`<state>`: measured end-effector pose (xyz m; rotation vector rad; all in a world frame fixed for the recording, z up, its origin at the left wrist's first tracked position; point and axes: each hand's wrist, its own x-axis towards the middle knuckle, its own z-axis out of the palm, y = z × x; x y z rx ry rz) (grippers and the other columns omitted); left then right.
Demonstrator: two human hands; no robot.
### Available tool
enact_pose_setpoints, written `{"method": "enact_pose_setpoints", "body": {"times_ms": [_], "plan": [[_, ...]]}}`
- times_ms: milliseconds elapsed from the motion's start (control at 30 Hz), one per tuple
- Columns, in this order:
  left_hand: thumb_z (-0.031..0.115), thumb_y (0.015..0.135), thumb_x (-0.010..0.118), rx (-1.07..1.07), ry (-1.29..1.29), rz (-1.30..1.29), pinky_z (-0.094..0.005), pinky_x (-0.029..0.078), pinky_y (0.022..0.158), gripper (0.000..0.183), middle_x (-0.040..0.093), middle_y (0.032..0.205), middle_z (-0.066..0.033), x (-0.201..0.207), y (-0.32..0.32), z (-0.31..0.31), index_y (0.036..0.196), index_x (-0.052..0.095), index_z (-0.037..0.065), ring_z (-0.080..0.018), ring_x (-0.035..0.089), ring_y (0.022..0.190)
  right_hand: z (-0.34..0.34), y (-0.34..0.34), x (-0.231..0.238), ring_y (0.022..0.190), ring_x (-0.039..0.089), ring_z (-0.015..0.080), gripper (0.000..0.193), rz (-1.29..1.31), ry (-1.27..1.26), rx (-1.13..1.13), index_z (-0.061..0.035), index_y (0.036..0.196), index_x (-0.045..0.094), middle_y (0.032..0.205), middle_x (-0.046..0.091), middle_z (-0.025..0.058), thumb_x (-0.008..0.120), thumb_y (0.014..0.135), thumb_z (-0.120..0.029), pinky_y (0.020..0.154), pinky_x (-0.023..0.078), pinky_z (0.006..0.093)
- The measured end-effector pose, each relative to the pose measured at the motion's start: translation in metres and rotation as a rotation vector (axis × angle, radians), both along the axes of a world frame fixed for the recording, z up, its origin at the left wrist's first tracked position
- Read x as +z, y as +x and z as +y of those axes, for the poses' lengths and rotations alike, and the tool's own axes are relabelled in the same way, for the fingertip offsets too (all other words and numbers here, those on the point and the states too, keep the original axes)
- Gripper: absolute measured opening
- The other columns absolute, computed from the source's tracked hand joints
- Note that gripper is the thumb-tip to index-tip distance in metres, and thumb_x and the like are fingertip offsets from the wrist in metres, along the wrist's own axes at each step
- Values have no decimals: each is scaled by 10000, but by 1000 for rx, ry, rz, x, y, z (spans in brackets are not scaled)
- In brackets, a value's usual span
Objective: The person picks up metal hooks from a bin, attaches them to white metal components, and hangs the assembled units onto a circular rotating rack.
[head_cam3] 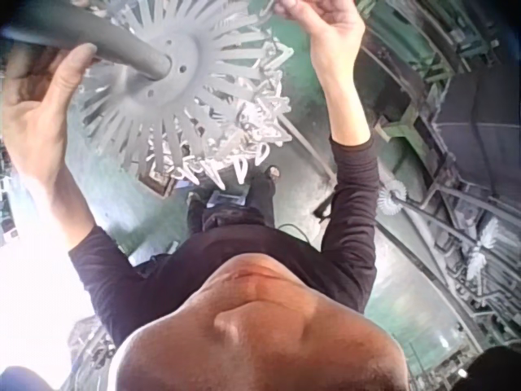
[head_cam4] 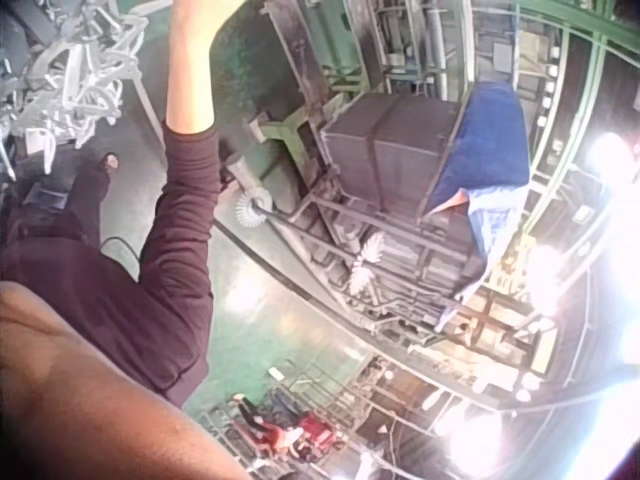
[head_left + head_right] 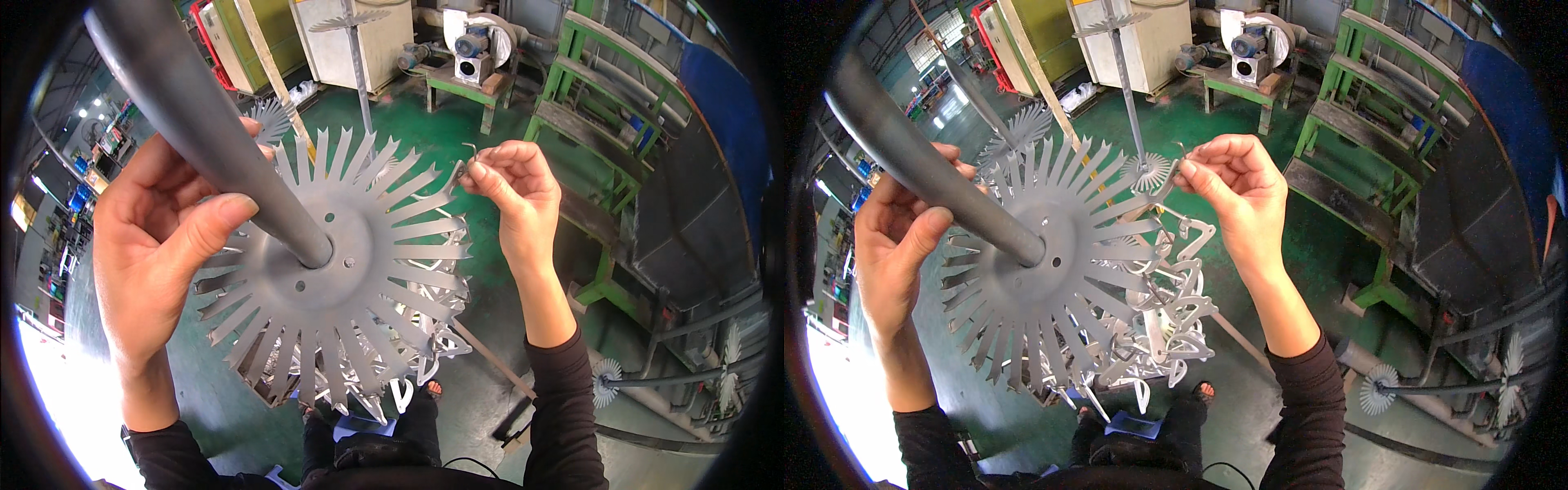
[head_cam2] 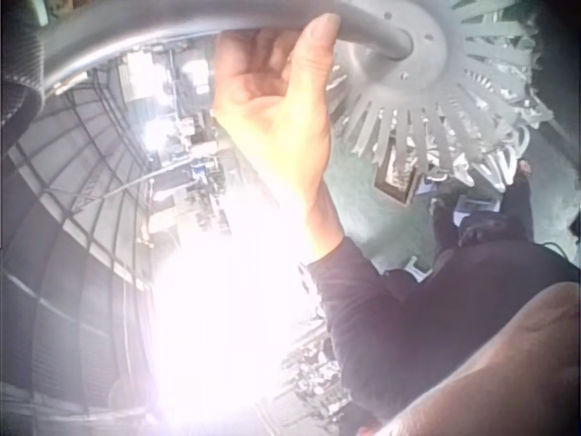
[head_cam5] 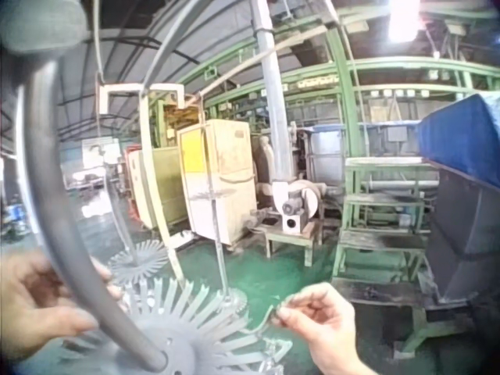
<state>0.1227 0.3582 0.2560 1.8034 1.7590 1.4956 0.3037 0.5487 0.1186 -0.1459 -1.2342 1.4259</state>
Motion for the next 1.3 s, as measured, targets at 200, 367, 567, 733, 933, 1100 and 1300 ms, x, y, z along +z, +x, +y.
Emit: {"method": "enact_pose_setpoints", "body": {"times_ms": [200,367,567,733,933,1100,1300], "plan": [[218,763,692,-11,-11,-46,-357,465,875,494,562,1093,-141,0,-1,-5,1127,504,-58,-227,601,937,-10,-5,-2,797,619,147,182,0,27,74,2,910,508,897,594,91,620,784,71,716,536,271],[217,754,698,23,-39,-67,-341,463,876,498,571,1080,-136,2,-2,-9,1124,509,-57,-211,597,939,-18,-13,-2,751,595,127,189,16,89,103,1,902,499,888,592,103,626,781,71,706,509,249],[217,750,702,33,-8,-60,-341,468,869,502,573,1079,-135,2,0,-10,1123,508,-57,-210,595,943,-18,-18,-8,802,593,129,193,17,118,129,1,905,503,896,594,105,631,778,70,723,504,246],[218,750,700,32,-20,-79,-350,473,864,494,565,1094,-138,1,-1,-11,1114,510,-56,-215,595,945,-16,-20,-11,840,595,137,197,15,122,181,4,912,505,911,594,103,634,776,65,756,501,249],[237,751,698,33,-41,-60,-356,470,874,500,554,1116,-140,1,0,-10,1113,510,-51,-218,590,966,-13,-16,-10,848,594,134,196,-15,149,179,11,920,508,927,587,97,637,780,56,780,496,250],[270,760,693,36,-47,-4,-357,454,903,521,547,1145,-136,-1,0,-7,1141,504,-32,-214,571,1013,-14,-7,-4,812,584,111,190,-117,172,98,17,925,514,905,587,83,640,785,43,753,495,240],[290,784,671,10,-17,174,-356,438,923,582,533,1186,-143,-3,-7,-3,1220,458,-32,-229,548,1063,-14,1,1,805,567,97,219,-196,179,24,7,941,518,912,594,68,662,776,15,710,481,222]]}}
